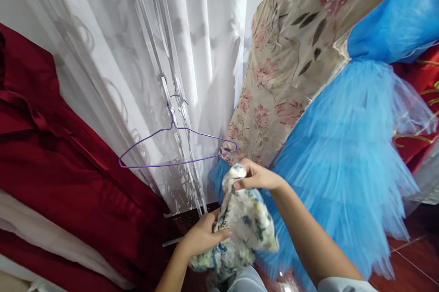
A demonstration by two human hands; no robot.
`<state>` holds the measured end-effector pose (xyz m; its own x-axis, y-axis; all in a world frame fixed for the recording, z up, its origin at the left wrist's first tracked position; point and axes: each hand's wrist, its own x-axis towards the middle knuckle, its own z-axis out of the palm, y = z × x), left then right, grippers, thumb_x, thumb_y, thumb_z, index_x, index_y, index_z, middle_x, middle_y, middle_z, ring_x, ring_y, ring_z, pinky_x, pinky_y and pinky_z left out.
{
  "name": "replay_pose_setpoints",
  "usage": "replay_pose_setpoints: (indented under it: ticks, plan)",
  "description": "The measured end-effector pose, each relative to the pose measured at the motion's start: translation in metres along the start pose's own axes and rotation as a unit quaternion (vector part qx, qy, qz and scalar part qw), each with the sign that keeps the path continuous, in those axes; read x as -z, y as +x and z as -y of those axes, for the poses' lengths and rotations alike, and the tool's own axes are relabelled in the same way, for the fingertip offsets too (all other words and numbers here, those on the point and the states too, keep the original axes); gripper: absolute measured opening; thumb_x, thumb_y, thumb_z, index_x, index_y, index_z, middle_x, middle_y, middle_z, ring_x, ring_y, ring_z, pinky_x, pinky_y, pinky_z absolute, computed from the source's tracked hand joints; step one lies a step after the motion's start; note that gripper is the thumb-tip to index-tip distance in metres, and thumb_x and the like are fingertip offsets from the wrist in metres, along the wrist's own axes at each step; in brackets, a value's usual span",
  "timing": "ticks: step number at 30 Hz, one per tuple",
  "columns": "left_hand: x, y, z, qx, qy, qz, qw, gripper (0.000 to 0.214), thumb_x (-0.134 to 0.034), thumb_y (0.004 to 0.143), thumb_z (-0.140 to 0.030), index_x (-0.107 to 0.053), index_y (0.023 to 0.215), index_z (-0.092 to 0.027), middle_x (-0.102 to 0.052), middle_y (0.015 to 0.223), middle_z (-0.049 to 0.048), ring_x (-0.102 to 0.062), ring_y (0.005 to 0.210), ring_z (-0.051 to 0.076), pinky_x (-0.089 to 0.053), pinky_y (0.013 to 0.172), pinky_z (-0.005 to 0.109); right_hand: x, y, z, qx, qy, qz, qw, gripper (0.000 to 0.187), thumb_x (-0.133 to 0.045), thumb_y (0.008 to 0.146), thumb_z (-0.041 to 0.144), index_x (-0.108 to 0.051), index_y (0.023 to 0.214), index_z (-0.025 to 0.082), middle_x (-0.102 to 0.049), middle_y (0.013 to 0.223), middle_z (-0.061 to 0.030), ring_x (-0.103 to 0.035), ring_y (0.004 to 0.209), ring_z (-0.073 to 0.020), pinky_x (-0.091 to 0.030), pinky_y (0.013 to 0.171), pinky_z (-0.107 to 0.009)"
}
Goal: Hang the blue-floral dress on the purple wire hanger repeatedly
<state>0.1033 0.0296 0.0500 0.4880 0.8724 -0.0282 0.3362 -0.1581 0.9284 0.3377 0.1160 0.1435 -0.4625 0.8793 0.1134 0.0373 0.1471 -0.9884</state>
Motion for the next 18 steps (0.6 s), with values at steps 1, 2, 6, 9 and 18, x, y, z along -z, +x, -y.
replay_pose_setpoints:
  ticks: [1, 2, 6, 9, 18]
  plan:
    - [-0.001, -0.001, -0.001, -0.004, 0.019, -0.026, 0.999, 0.038, -0.07, 0.077, -0.025, -0.07, 0.115, -0.024, -0.072, 0.107, 0.0054, -0.064, 0.098, 0.024, -0.05, 0.091, 0.032, 0.016, 0.006, 0.006, 0.008, -0.012, 0.002, 1.0, 0.026, -0.088, 0.05, 0.032, -0.07, 0.055, 0.015, -0.06, 0.051, 0.0001, -0.053, 0.05, -0.0158, -0.044, 0.049, -0.026]
    - [0.002, -0.003, -0.002, -0.008, 0.044, -0.056, 0.997, 0.032, -0.07, 0.078, -0.028, -0.072, 0.109, -0.023, -0.072, 0.103, 0.0057, -0.064, 0.095, 0.024, -0.05, 0.088, 0.031, 0.031, 0.015, 0.011, 0.018, -0.024, 0.021, 0.999, 0.023, -0.086, 0.053, 0.032, -0.072, 0.057, 0.015, -0.063, 0.054, -0.0013, -0.055, 0.051, -0.0165, -0.044, 0.049, -0.027]
    - [0.039, -0.017, -0.011, -0.029, 0.146, -0.19, 0.97, 0.023, -0.063, 0.086, -0.039, -0.067, 0.078, -0.018, -0.064, 0.081, 0.0052, -0.057, 0.08, 0.02, -0.048, 0.077, 0.028, 0.066, 0.068, 0.026, 0.1, 0.026, -0.074, 0.992, 0.019, -0.079, 0.059, 0.032, -0.071, 0.059, 0.015, -0.066, 0.059, -0.0024, -0.057, 0.053, -0.0152, -0.045, 0.051, -0.025]
    - [0.078, -0.037, -0.023, -0.054, 0.07, -0.226, 0.97, 0.028, -0.06, 0.088, -0.041, -0.065, 0.078, -0.016, -0.061, 0.08, 0.005, -0.056, 0.076, 0.018, -0.046, 0.071, 0.026, 0.053, 0.107, 0.035, 0.062, 0.054, -0.029, 0.996, 0.021, -0.078, 0.063, 0.034, -0.072, 0.07, 0.015, -0.069, 0.065, -0.0026, -0.06, 0.059, -0.0152, -0.049, 0.056, -0.025]
    - [0.217, -0.079, -0.006, -0.011, 0.197, -0.273, 0.942, 0.027, -0.069, 0.077, -0.041, -0.06, 0.066, -0.019, -0.058, 0.071, 0.002, -0.055, 0.07, 0.018, -0.045, 0.065, 0.026, 0.014, 0.123, 0.051, 0.006, 0.105, 0.158, 0.982, 0.032, -0.08, 0.069, 0.026, -0.073, 0.099, 0.017, -0.075, 0.084, -0.002, -0.07, 0.074, -0.0157, -0.053, 0.067, -0.023]
